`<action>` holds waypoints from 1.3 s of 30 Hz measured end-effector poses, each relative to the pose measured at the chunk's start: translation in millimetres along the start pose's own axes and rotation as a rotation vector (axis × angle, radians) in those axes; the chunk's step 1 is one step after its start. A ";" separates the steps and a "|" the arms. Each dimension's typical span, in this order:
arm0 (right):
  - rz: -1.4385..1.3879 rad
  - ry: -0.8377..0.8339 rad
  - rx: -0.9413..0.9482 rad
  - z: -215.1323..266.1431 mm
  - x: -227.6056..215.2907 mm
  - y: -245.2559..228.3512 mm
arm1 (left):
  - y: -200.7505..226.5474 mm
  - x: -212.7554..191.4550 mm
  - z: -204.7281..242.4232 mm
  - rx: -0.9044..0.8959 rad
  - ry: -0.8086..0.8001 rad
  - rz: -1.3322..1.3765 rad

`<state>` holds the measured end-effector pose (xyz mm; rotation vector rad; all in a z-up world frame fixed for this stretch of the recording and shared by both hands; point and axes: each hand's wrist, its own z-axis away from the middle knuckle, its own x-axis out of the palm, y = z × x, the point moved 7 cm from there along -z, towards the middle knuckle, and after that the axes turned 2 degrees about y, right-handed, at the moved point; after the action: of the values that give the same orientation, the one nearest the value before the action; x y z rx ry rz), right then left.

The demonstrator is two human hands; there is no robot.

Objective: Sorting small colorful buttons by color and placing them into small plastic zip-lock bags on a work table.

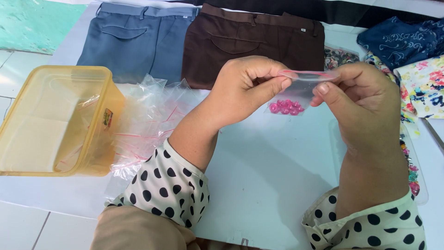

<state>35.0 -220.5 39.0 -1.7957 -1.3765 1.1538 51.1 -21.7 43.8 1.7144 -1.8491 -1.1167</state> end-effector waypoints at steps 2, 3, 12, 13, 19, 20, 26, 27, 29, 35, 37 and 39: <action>0.013 -0.002 -0.020 0.3 0.9 -2.9 | 2.2 -2.4 -0.2 -0.010 -0.012 -0.020; 0.025 -0.004 -0.041 0.3 1.1 -5.1 | 3.1 -3.0 -0.6 -0.019 -0.024 -0.041; -0.016 0.027 -0.111 2.0 -2.5 -10.4 | 0.5 -1.1 1.9 -0.043 -0.036 0.093; -0.015 0.026 -0.109 5.0 -2.3 -12.9 | 3.3 -0.5 2.3 -0.045 -0.035 0.095; 0.039 -0.003 -0.185 20.8 -4.7 -21.3 | 31.0 -1.8 6.4 0.050 -0.033 0.018; 0.085 0.000 -0.221 22.8 -5.7 -18.8 | 39.7 -3.0 9.0 0.158 -0.037 -0.029; 0.301 -0.064 -0.163 50.9 17.0 1.5 | 57.1 -22.2 61.8 0.202 0.007 -0.205; 0.332 -0.017 -0.055 60.7 27.4 -14.6 | 65.8 -27.2 71.2 0.216 -0.031 -0.170; 0.238 -0.098 -0.055 70.4 65.2 -40.2 | 71.6 -51.5 104.3 0.158 -0.029 -0.244; -0.002 -0.418 -0.155 75.1 165.7 -75.9 | 86.2 -128.4 174.6 0.078 0.022 -0.384; -0.027 -0.451 -0.207 67.5 198.9 -91.2 | 103.1 -160.5 183.0 0.116 0.055 -0.418; -0.067 -0.448 -0.422 57.0 231.7 -119.9 | 119.8 -200.7 184.7 0.088 0.174 -0.715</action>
<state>-48.6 32.8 50.7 -1.8111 -2.0518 1.3611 -126.3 216.3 68.5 2.5315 -1.2084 -1.0753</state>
